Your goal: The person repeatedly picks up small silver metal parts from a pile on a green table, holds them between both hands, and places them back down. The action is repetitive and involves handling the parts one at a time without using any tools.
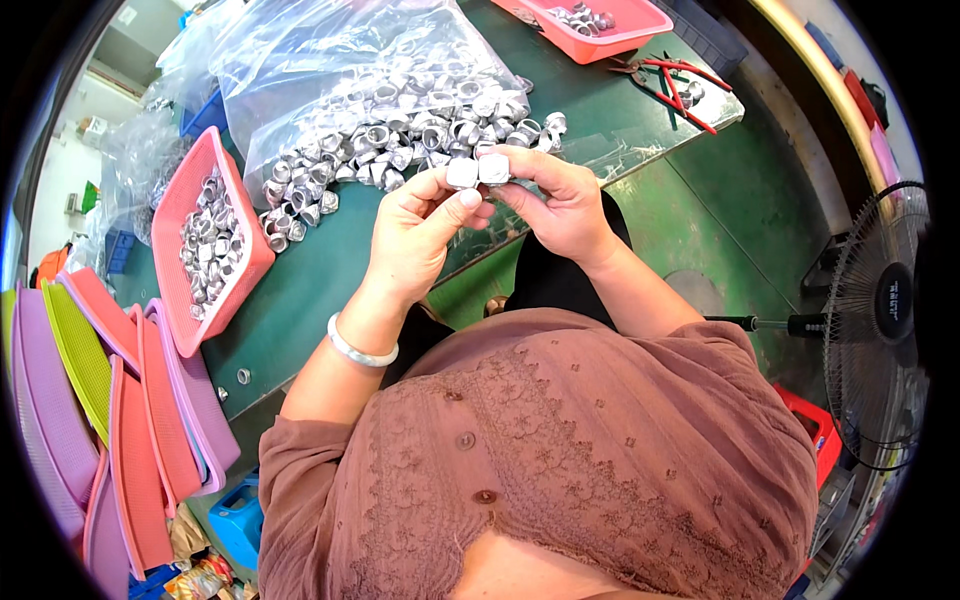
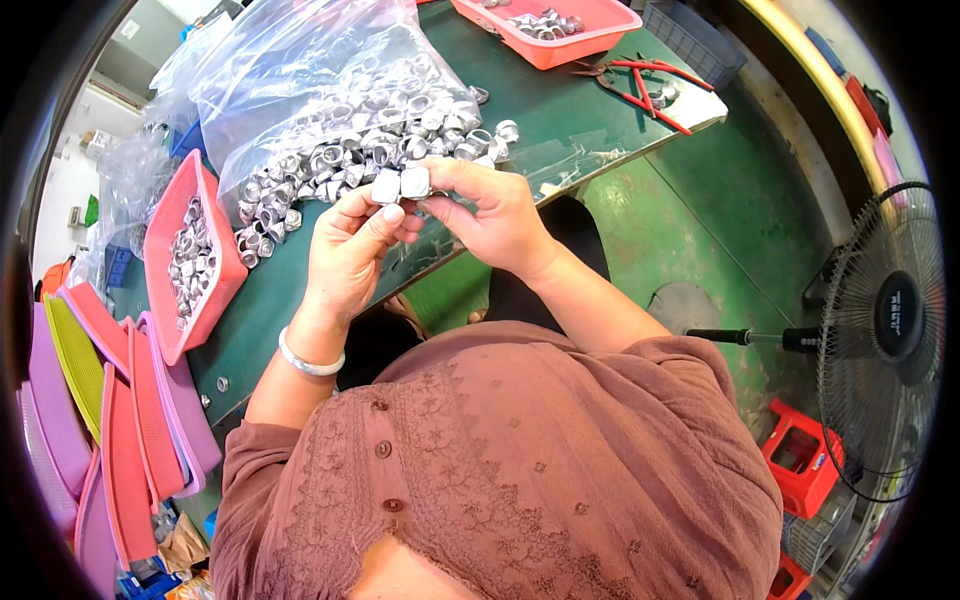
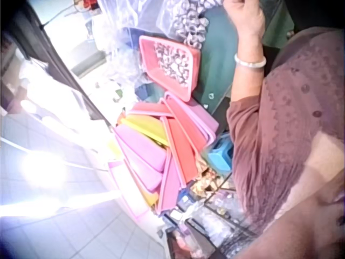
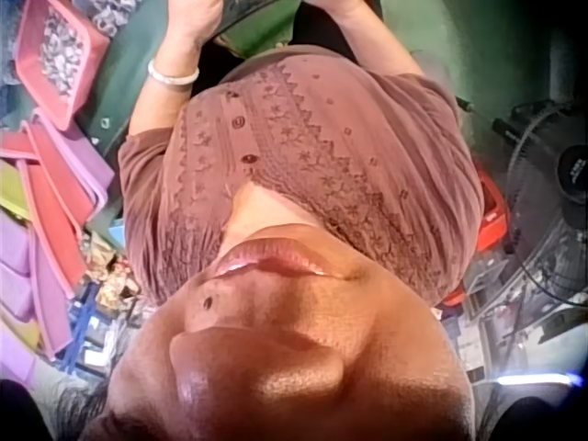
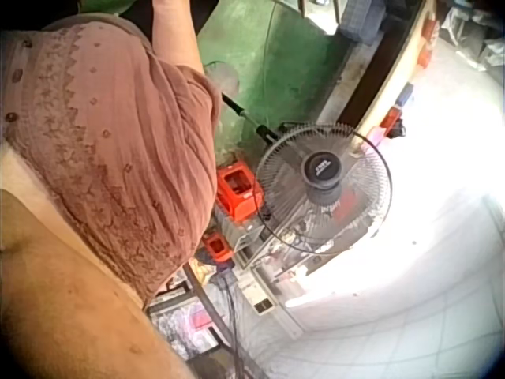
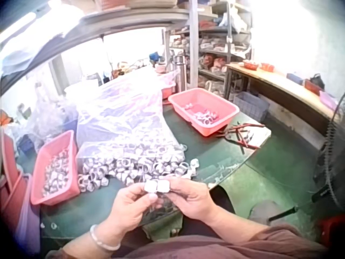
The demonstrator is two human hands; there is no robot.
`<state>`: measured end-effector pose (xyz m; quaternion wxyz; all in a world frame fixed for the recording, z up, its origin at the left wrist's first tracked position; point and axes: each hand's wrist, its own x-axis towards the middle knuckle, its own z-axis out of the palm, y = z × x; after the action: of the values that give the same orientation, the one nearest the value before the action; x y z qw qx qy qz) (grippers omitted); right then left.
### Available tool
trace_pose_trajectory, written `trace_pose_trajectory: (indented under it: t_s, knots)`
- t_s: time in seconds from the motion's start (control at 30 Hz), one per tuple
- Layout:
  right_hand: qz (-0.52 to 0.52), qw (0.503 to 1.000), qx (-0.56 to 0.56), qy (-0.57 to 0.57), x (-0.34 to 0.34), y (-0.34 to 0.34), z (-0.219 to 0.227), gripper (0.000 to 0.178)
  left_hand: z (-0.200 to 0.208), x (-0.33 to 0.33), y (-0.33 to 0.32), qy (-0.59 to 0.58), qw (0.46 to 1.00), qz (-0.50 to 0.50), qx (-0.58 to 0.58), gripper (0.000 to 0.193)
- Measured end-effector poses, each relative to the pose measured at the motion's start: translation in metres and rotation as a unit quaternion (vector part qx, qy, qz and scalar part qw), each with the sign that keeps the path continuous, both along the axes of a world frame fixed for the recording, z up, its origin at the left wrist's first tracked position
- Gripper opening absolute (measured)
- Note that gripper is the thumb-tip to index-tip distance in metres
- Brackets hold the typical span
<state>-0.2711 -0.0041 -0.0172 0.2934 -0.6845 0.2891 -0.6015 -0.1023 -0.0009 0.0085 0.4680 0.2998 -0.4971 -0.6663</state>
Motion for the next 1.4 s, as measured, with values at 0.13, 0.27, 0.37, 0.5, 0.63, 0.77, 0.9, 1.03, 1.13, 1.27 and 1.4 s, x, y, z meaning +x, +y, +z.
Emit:
trace_pose_trajectory:
  t_s: [0.13, 0.27, 0.37, 0.5, 0.63, 0.77, 0.9, 1.03, 1.13, 1.27, 1.4]
  knots:
    - [-0.01, 1.0, 0.0, 0.003, 0.003, 0.001, -0.001, 0.026, -0.002, 0.002, 0.002, 0.008, 1.0, -0.006, 0.01, 0.022]
    - [-0.017, 1.0, -0.012, 0.004, 0.008, 0.004, 0.001, 0.026, -0.002, 0.003, 0.004, 0.022, 0.999, 0.001, 0.044, 0.021]
    - [-0.033, 0.999, -0.024, 0.029, 0.009, 0.006, 0.002, 0.026, -0.002, 0.005, 0.005, 0.056, 0.995, -0.009, 0.087, 0.019]
    - [-0.044, 0.996, -0.049, 0.056, 0.011, 0.008, 0.008, 0.023, -0.004, 0.009, 0.004, 0.097, 0.986, -0.02, 0.137, 0.017]
    - [-0.055, 0.993, -0.062, 0.084, 0.012, 0.009, 0.009, 0.018, -0.005, 0.011, 0.006, 0.112, 0.982, -0.023, 0.153, 0.016]
    - [-0.051, 0.995, -0.033, 0.083, 0.015, 0.013, 0.008, 0.018, -0.004, 0.011, 0.009, 0.104, 0.983, -0.013, 0.152, 0.015]
    - [-0.047, 0.992, -0.039, 0.108, 0.015, 0.014, 0.009, 0.022, -0.002, 0.018, 0.01, 0.084, 0.988, 0.03, 0.127, 0.016]
    - [-0.095, 0.989, -0.01, 0.112, 0.006, 0.008, 0.007, 0.025, 0.016, 0.065, -0.009, 0.008, 0.982, 0.17, -0.08, 0.017]
    - [-0.177, 0.97, -0.023, 0.163, -0.007, 0.0, 0.002, 0.026, 0.036, 0.131, -0.031, -0.139, 0.902, 0.343, -0.223, 0.016]
    - [-0.206, 0.949, -0.026, 0.236, -0.011, -0.002, 0.0, 0.025, 0.034, 0.235, -0.053, -0.617, 0.6, 0.454, -0.231, 0.036]
    - [-0.166, 0.942, 0.027, 0.29, -0.004, 0.004, -0.003, 0.025, 0.032, 0.195, -0.035, -0.681, 0.468, 0.435, -0.358, 0.034]
